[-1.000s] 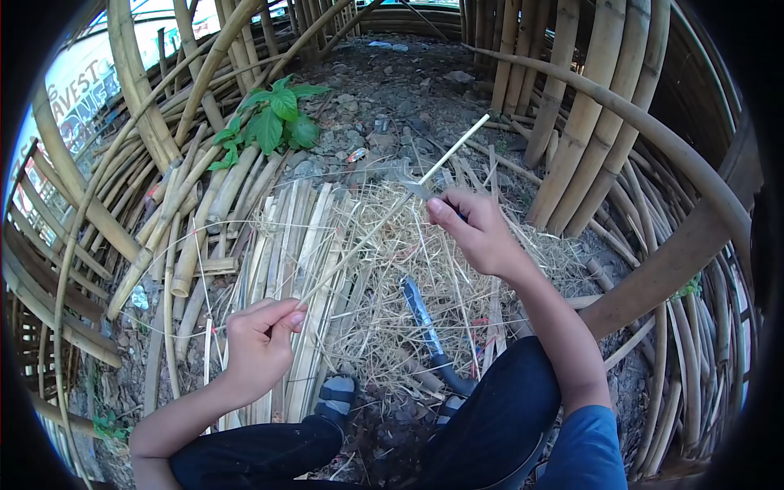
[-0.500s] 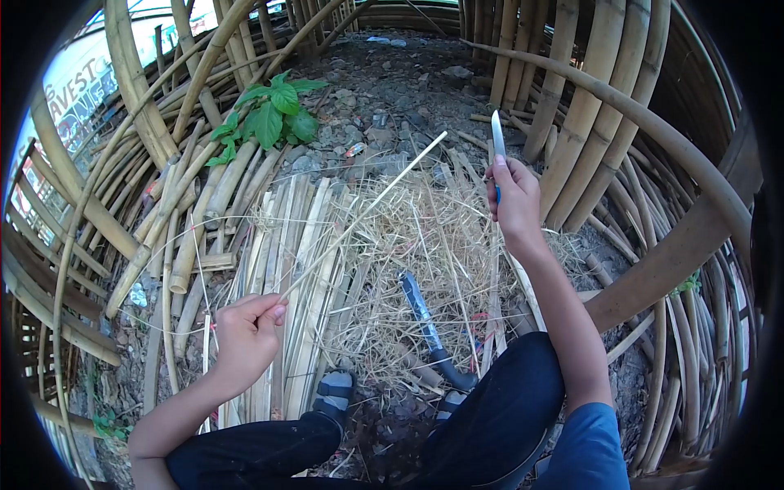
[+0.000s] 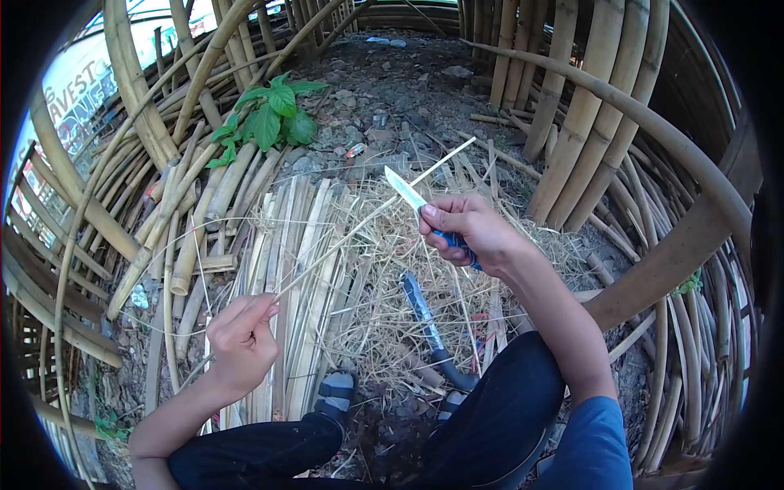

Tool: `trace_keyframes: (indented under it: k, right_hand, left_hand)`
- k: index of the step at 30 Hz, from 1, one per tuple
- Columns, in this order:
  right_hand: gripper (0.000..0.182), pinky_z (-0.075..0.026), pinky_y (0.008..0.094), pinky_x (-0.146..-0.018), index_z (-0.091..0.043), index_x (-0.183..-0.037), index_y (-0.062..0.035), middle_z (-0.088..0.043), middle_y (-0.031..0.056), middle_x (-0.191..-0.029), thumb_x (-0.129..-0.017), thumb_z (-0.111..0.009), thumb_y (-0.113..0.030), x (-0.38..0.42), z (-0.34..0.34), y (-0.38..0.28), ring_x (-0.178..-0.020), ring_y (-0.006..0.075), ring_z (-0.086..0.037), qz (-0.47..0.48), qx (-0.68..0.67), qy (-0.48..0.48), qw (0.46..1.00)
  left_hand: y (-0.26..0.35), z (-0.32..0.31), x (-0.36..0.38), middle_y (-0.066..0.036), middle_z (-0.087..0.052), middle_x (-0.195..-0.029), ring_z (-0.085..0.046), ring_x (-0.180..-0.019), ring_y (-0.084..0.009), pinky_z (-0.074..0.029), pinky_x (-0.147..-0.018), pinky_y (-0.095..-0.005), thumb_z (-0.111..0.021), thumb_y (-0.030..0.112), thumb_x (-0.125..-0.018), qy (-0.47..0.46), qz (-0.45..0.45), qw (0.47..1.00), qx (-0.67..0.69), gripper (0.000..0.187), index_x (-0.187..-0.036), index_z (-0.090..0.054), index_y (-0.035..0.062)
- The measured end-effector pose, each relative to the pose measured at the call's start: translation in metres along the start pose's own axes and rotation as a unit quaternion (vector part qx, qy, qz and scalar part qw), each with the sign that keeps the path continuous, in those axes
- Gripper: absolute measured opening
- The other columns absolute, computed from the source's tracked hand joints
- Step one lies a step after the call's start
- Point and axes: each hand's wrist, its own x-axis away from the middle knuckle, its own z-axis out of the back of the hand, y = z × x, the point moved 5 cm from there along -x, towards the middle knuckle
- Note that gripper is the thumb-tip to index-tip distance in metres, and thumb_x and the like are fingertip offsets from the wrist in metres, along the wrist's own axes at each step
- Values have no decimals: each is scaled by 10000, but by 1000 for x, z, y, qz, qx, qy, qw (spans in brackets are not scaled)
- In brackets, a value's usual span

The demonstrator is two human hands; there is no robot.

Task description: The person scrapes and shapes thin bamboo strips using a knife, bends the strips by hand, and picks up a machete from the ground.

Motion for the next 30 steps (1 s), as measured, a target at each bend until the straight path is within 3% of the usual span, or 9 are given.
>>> trace_keyframes:
  k: [5,8,21,23,30]
  right_hand:
    - [281,-234,203,-348,-587,-823,-28,-505,-2,-587,-999,-522,-237,13,-17,-2,-400,41,-362,-46,-29,-36,998]
    - [279,-227,205,-345,-591,-815,-25,-505,-5,-580,-993,-533,-232,12,-17,-3,-391,38,-357,-42,-27,-32,998]
    - [247,-227,207,-354,-602,-836,-41,-514,-14,-591,-986,-539,-227,16,4,-12,-405,38,-374,-19,-11,22,1000]
    - [246,-230,205,-351,-598,-836,-43,-511,-9,-596,-985,-539,-229,15,14,-13,-405,40,-372,3,-49,21,999]
    - [253,-232,202,-341,-576,-818,-52,-477,-17,-591,-993,-524,-227,16,26,-16,-397,42,-339,9,-62,70,996]
  left_hand:
    - [7,3,-4,-143,-613,-707,-594,-573,-252,-455,-519,-311,-548,-193,-651,14,-91,994,-55,290,-883,-666,-65]
    - [8,6,-4,-154,-633,-746,-619,-632,-249,-477,-574,-295,-532,-205,-695,1,-100,993,-60,265,-897,-655,-85]
    - [7,16,-8,-158,-639,-760,-618,-634,-239,-479,-579,-289,-515,-217,-705,23,-93,994,-53,286,-919,-653,-86]
    - [7,20,-9,-151,-624,-714,-602,-582,-248,-462,-526,-301,-523,-211,-626,46,-105,991,-70,315,-876,-660,-77]
    - [3,25,-7,-152,-628,-728,-611,-610,-260,-467,-548,-307,-514,-209,-630,43,-103,991,-79,327,-890,-660,-74]
